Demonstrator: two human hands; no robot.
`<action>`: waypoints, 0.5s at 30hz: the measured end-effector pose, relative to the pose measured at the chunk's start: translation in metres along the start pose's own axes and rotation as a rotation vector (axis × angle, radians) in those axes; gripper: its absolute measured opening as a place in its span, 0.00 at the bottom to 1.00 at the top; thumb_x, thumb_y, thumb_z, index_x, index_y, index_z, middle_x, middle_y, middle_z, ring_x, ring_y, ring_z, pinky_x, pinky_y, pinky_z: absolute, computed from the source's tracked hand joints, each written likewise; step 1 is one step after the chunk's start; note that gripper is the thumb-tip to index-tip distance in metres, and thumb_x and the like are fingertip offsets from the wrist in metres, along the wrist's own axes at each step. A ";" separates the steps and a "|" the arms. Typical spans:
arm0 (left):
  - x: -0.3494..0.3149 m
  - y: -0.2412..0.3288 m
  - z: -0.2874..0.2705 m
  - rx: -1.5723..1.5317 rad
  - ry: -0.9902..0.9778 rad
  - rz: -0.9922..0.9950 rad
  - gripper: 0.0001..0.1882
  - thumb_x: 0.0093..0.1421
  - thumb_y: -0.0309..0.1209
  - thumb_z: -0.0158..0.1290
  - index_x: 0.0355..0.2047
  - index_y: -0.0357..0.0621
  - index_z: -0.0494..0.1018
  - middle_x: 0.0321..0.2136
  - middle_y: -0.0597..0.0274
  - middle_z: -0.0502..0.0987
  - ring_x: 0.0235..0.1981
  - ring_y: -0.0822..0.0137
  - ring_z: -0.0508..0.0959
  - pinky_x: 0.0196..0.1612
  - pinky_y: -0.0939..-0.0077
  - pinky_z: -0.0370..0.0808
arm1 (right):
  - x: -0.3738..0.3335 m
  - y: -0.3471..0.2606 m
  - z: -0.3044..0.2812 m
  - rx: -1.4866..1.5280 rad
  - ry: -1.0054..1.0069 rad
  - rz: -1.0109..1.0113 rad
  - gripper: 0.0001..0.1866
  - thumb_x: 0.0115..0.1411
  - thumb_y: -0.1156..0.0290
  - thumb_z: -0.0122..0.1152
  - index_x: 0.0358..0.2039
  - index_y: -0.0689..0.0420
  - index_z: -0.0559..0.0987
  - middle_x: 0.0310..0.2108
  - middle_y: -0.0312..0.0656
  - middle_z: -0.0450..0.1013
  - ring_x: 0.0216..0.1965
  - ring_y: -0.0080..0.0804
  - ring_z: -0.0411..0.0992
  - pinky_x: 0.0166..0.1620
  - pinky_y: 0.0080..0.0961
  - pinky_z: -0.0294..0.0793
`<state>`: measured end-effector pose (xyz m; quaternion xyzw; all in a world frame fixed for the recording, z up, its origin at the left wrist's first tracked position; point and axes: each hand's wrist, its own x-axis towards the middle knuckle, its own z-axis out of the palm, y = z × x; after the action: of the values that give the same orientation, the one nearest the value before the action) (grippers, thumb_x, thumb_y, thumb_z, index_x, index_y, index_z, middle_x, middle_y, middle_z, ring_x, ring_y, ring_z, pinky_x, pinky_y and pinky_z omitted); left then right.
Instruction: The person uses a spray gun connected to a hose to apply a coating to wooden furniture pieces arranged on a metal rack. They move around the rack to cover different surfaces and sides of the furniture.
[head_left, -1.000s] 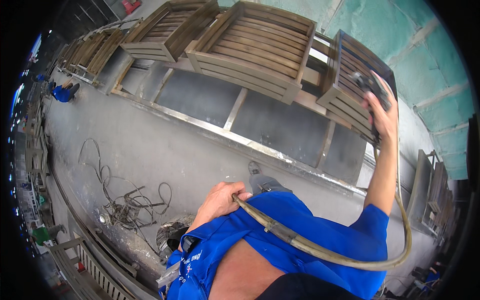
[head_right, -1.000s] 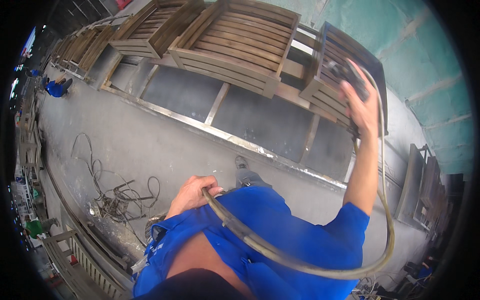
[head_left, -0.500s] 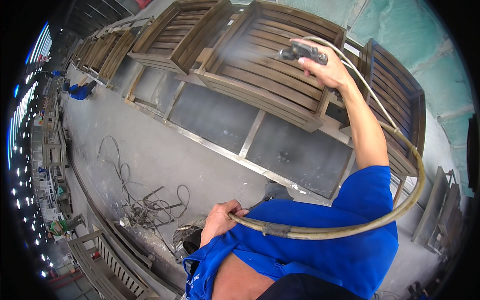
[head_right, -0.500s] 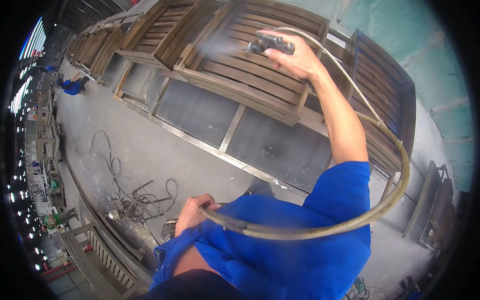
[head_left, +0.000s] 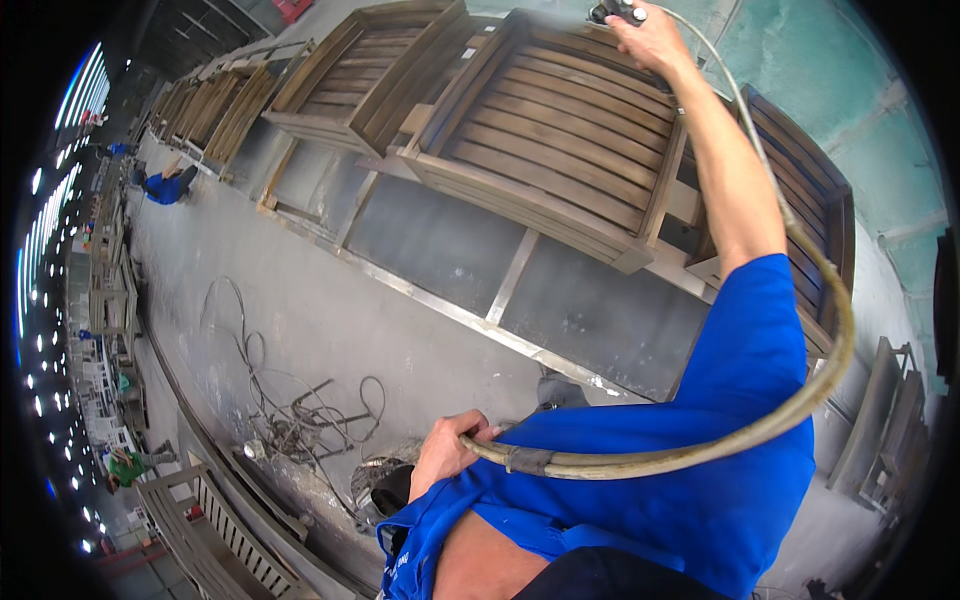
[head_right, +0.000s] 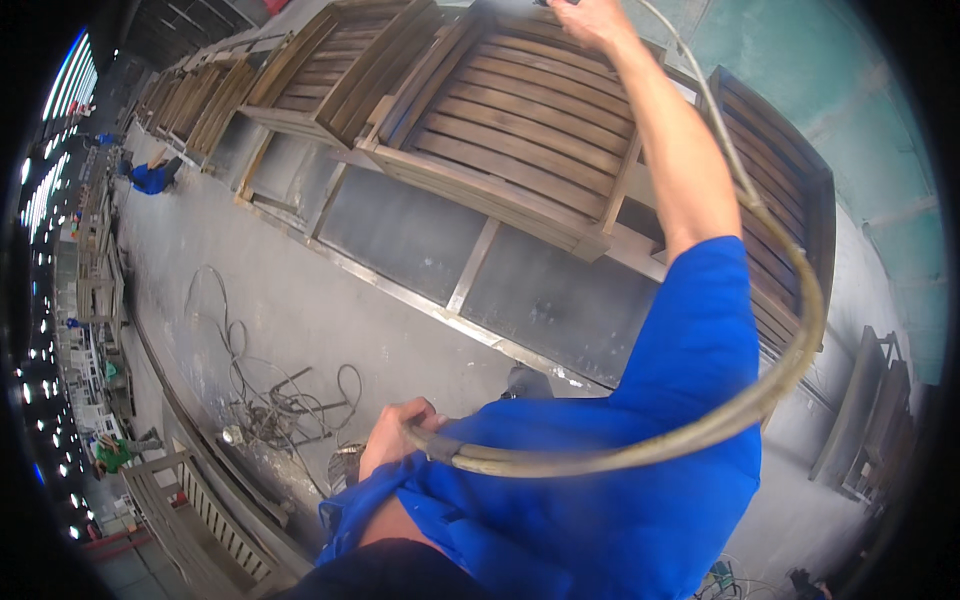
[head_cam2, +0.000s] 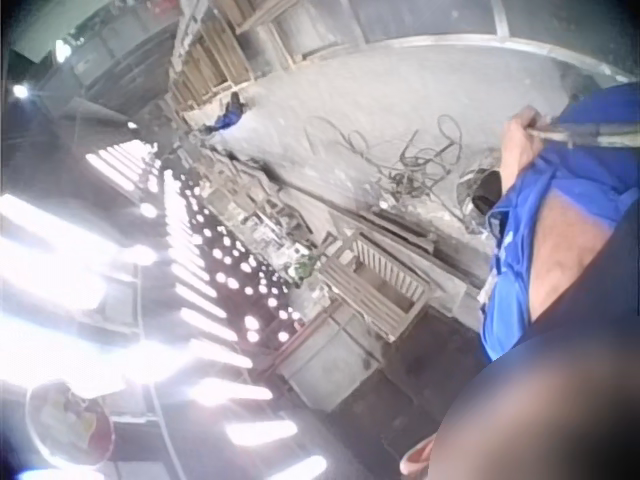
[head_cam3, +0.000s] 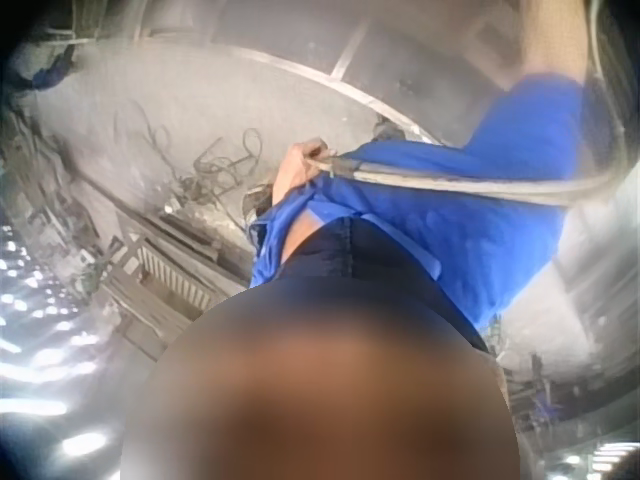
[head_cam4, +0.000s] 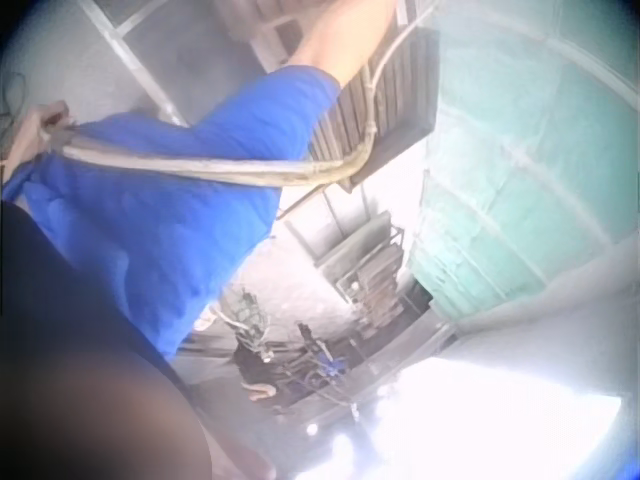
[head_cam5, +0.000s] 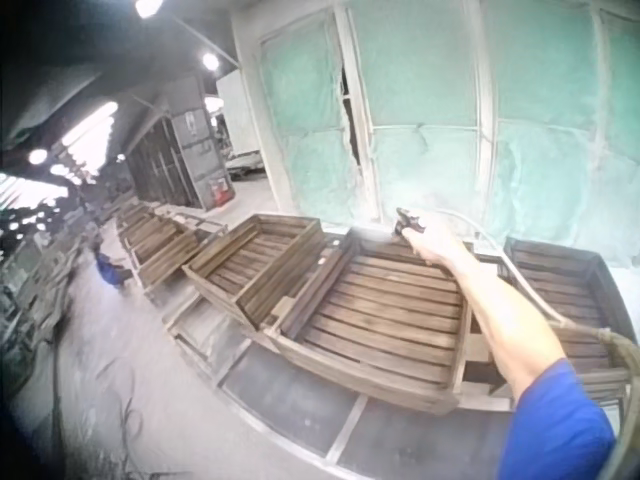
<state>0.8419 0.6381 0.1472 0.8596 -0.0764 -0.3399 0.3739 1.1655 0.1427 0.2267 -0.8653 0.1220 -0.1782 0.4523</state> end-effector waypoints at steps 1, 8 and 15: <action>-0.001 0.000 0.000 -0.005 -0.003 -0.023 0.14 0.63 0.36 0.64 0.28 0.38 0.77 0.20 0.46 0.77 0.23 0.49 0.76 0.30 0.58 0.73 | -0.008 -0.006 -0.005 -0.136 -0.036 -0.123 0.13 0.66 0.60 0.61 0.45 0.55 0.81 0.19 0.35 0.74 0.15 0.22 0.67 0.18 0.26 0.67; 0.008 0.004 -0.002 0.026 -0.003 -0.022 0.15 0.63 0.40 0.64 0.31 0.40 0.79 0.24 0.43 0.79 0.28 0.43 0.80 0.33 0.54 0.74 | -0.137 -0.031 -0.017 0.096 -0.442 -0.076 0.30 0.64 0.65 0.63 0.67 0.46 0.73 0.34 0.32 0.76 0.29 0.19 0.75 0.20 0.21 0.73; 0.022 0.003 -0.033 -0.056 0.030 -0.004 0.12 0.62 0.35 0.64 0.31 0.37 0.78 0.22 0.45 0.78 0.24 0.50 0.78 0.31 0.58 0.73 | -0.144 0.000 -0.029 -0.034 0.080 0.193 0.29 0.68 0.68 0.59 0.69 0.42 0.70 0.37 0.36 0.80 0.28 0.21 0.77 0.23 0.22 0.76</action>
<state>0.8800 0.6473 0.1535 0.8540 -0.0598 -0.3296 0.3981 1.0224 0.1748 0.2137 -0.8492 0.2255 -0.1661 0.4476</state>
